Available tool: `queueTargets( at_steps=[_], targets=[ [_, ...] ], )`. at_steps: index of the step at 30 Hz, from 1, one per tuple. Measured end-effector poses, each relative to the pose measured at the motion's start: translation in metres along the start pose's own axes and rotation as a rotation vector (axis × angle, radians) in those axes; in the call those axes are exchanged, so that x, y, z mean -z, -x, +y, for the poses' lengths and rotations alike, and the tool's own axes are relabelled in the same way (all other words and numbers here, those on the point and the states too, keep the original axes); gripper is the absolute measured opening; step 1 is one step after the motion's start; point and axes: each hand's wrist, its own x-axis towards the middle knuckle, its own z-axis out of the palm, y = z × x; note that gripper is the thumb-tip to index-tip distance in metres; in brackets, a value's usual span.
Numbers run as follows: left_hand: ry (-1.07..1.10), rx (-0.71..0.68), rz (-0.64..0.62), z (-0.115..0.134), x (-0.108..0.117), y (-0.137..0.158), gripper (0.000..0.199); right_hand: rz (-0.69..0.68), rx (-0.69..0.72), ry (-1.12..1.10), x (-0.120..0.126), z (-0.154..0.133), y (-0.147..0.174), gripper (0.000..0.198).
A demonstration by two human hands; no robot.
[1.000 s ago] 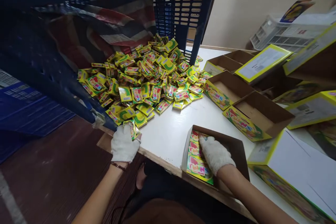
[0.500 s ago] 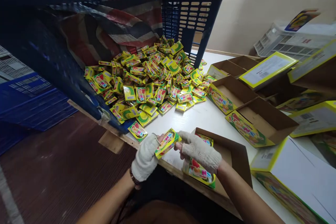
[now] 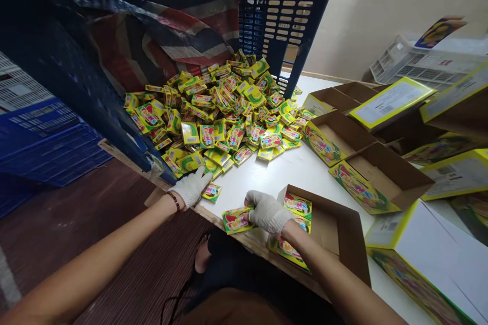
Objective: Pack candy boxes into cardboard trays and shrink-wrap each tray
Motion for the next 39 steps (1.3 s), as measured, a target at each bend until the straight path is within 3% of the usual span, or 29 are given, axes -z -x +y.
queueTargets(
  at_steps=[4, 9, 11, 15, 18, 21, 25, 27, 31, 34, 39],
  targets=[
    [0.049, -0.012, -0.053, 0.006, -0.007, 0.001, 0.045, -0.008, 0.015, 0.132, -0.004, 0.000, 0.000, 0.024],
    [0.113, -0.021, -0.015, 0.017, -0.006, 0.006, 0.024, 0.022, -0.019, 0.173, -0.009, -0.009, -0.013, 0.022],
    [0.161, 0.020, 0.002, 0.016, -0.003, 0.003, 0.025, 0.011, 0.020, 0.188, -0.013, -0.016, -0.023, 0.023],
    [0.347, 0.052, -0.043, 0.012, -0.009, -0.005, 0.024, -0.005, 0.124, 0.287, -0.022, -0.026, -0.046, 0.027],
    [0.498, 0.090, -0.051, 0.010, -0.023, -0.008, 0.028, -0.049, 0.126, 0.338, -0.032, -0.025, -0.057, 0.025],
    [0.611, 0.123, 0.010, 0.014, -0.031, -0.002, 0.042, -0.044, 0.143, 0.361, -0.041, -0.016, -0.054, 0.021],
    [0.727, 0.029, 0.091, 0.033, -0.035, 0.019, 0.034, 0.096, 0.198, 0.349, -0.044, -0.006, -0.032, 0.039],
    [0.858, -0.017, 0.162, 0.047, -0.041, 0.029, 0.033, 0.146, 0.282, 0.452, -0.044, -0.008, -0.021, 0.048],
    [1.308, 0.039, 0.305, 0.069, -0.057, 0.035, 0.050, 0.057, 0.315, 0.796, -0.052, -0.015, -0.013, 0.030],
    [1.489, 0.036, 0.249, 0.072, -0.062, 0.030, 0.060, 0.020, 0.289, 0.872, -0.062, -0.015, -0.018, 0.033],
    [1.722, 0.102, 0.094, 0.069, -0.055, 0.021, 0.057, 0.024, 0.301, 0.823, -0.067, -0.012, -0.030, 0.047]
  ],
)
